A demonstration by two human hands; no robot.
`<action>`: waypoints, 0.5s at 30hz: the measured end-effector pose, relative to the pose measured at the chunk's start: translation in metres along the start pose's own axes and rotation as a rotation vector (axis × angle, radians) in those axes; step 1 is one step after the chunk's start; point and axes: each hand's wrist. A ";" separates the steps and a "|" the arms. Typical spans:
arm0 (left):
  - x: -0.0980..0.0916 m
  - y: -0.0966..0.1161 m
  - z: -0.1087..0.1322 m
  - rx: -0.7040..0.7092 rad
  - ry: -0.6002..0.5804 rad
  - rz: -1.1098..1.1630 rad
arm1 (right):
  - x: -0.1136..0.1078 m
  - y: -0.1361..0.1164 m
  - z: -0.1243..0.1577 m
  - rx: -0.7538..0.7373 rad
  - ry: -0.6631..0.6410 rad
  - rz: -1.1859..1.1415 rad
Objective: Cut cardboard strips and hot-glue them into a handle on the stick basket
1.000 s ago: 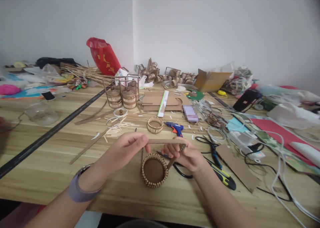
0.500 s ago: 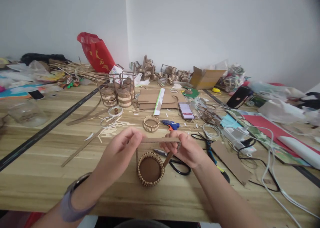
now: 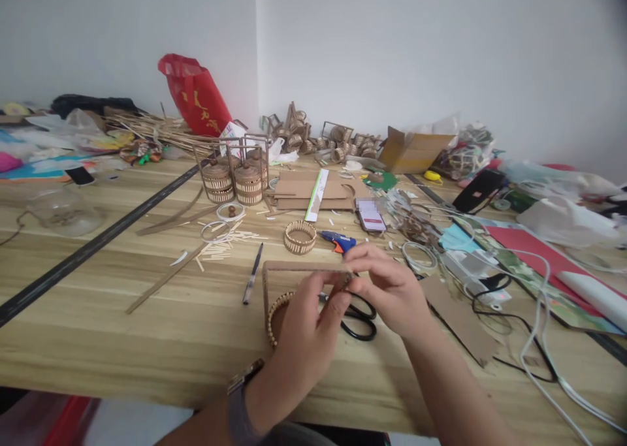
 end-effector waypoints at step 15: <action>-0.003 0.001 -0.004 0.140 -0.040 -0.036 | 0.002 -0.007 0.005 -0.064 0.055 0.120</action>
Point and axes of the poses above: each hand's wrist, its own z-axis away from the middle knuckle, its own x-axis out of the palm, y = z × x, and after that the axes turned 6 degrees about -x, right-handed
